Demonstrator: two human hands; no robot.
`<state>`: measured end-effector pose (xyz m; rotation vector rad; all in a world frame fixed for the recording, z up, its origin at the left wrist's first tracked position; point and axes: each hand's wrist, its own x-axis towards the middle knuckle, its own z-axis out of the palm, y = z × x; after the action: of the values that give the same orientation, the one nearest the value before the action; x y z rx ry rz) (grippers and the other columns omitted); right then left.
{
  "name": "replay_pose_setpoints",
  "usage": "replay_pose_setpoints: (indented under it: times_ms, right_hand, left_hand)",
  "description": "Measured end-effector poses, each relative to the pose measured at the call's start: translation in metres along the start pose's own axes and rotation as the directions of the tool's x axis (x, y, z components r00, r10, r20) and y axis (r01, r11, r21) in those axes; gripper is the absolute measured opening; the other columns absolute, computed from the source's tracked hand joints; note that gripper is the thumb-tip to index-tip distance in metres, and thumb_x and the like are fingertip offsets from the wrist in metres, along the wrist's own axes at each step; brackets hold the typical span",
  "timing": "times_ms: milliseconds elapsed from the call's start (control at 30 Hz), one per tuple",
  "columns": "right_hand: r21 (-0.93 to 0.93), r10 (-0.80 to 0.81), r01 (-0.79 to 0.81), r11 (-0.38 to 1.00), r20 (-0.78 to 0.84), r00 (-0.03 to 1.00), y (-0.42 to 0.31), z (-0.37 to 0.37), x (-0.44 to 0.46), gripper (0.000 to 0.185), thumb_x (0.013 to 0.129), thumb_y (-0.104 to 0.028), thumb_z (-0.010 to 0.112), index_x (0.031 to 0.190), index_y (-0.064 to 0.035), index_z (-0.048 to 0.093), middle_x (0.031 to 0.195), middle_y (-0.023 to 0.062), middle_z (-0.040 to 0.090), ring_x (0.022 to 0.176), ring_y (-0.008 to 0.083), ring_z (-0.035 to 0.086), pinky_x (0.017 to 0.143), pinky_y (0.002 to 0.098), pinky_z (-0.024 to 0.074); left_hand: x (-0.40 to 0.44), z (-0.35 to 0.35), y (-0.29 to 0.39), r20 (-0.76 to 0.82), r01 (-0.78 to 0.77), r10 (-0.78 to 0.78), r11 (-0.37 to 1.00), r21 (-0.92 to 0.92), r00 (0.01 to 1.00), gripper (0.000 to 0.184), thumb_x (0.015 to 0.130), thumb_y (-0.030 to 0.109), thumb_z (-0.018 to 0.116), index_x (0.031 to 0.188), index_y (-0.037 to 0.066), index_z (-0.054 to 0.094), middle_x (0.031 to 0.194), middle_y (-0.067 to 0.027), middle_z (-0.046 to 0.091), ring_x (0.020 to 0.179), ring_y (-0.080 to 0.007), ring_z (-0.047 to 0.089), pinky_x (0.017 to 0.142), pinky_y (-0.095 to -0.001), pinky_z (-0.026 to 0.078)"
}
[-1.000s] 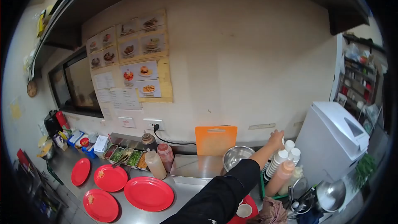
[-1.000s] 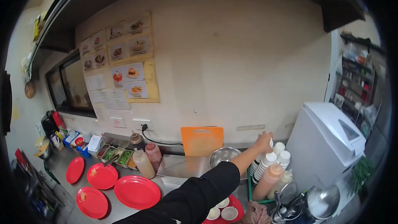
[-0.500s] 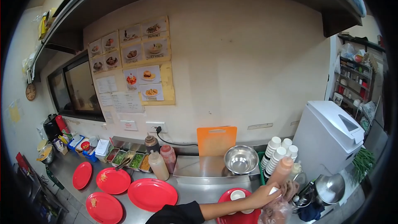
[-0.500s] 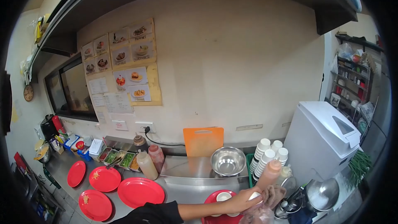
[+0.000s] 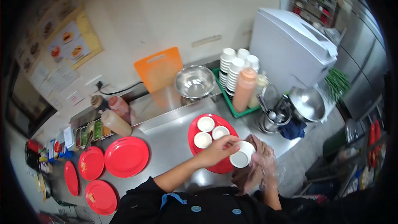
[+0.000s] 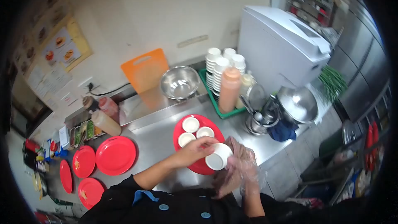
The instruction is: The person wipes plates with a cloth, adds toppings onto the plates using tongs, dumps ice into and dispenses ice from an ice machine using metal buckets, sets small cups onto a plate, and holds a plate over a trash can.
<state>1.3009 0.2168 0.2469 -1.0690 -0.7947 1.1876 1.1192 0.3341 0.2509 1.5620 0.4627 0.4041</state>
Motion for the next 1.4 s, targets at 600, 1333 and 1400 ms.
replay_pose_setpoints:
  times_ms: [600,1333,1400]
  right_hand:
    - [0.002,-0.121,0.133,0.991,-0.401,0.908,0.015,-0.008,-0.001,0.020,0.084,-0.005,0.059,0.100,0.0063,0.056,0.084,0.0096,0.061,0.067,0.0151,0.058,0.067,0.0314,0.0509]
    - [0.134,-0.121,0.148,0.980,-0.194,0.974,0.014,-0.007,0.018,0.029,0.079,-0.002,0.057,0.107,0.0042,0.052,0.098,0.0107,0.058,0.092,0.0189,0.058,0.083,0.0324,0.0482]
    - [0.051,-0.157,0.171,0.984,-0.202,0.967,0.003,0.008,0.019,0.028,0.078,-0.003,0.059,0.105,0.0030,0.054,0.096,0.0111,0.058,0.092,0.0216,0.058,0.083,0.0343,0.0480]
  left_hand:
    - [0.059,-0.047,-0.034,-0.033,-0.271,0.563,0.448,0.852,0.826,0.034,0.069,0.012,0.068,0.100,0.003,0.057,0.097,-0.0155,0.049,0.092,-0.0335,0.047,0.081,-0.0406,0.042]
    - [0.211,-0.152,0.092,-0.153,-0.244,0.643,0.485,0.840,0.750,0.055,0.067,0.040,0.075,0.106,0.004,0.059,0.087,-0.0151,0.061,0.078,-0.0288,0.061,0.071,-0.0358,0.049]
    - [0.161,-0.113,0.073,-0.316,-0.056,0.328,0.767,0.639,0.890,0.056,0.074,0.049,0.069,0.102,0.002,0.059,0.080,-0.0134,0.062,0.071,-0.0244,0.061,0.067,-0.0333,0.049]
